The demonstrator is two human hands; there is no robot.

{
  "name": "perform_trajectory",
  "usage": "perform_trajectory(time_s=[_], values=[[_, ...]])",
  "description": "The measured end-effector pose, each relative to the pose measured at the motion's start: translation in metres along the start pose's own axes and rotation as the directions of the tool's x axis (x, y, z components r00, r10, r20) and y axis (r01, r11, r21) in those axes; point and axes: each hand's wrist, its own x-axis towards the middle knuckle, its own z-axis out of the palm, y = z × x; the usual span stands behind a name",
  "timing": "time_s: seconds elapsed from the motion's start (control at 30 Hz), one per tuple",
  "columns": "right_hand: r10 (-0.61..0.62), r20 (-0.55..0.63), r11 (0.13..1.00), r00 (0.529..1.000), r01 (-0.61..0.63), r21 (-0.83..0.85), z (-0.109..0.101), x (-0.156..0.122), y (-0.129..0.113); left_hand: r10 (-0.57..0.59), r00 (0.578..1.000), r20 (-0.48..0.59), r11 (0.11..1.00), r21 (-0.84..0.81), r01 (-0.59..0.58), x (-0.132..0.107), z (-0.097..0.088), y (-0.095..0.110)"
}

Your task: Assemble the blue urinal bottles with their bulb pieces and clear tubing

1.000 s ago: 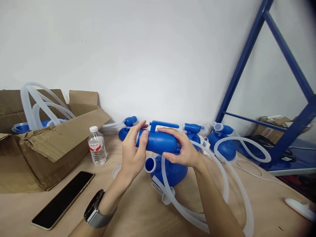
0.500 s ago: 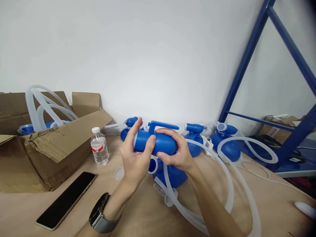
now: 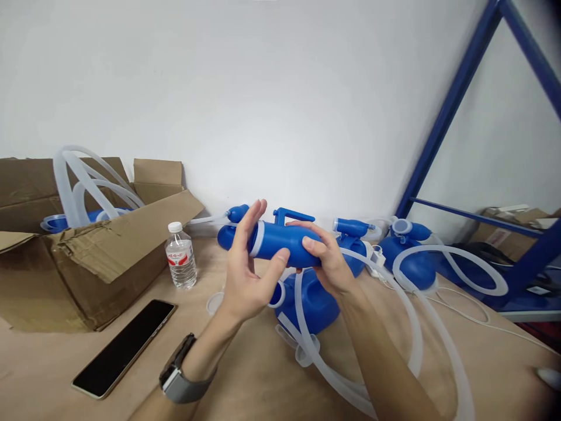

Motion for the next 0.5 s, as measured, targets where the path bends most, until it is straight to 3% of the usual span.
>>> perform_trajectory(time_s=[0.1, 0.23, 0.37, 0.5], values=[[0.033, 0.021, 0.999, 0.999, -0.033, -0.002, -0.007, -0.001, -0.009, -0.073, 0.987, 0.146, 0.995, -0.053, 0.082, 0.01, -0.014, 0.0], [0.092, 0.076, 0.996, 0.993, -0.09, -0.025, -0.016, -0.003, -0.014, -0.223, 0.934, 0.278, 0.975, 0.05, 0.218, 0.023, -0.036, -0.004], [0.146, 0.227, 0.988, 0.963, -0.128, -0.092, -0.019, -0.002, -0.008, -0.291, 0.916, 0.276, 0.955, 0.141, 0.261, 0.031, -0.053, -0.008], [0.112, 0.303, 0.968, 0.947, -0.035, -0.249, -0.016, -0.004, -0.007, -0.325, 0.904, 0.276, 0.945, 0.14, 0.297, 0.036, -0.062, -0.008]])
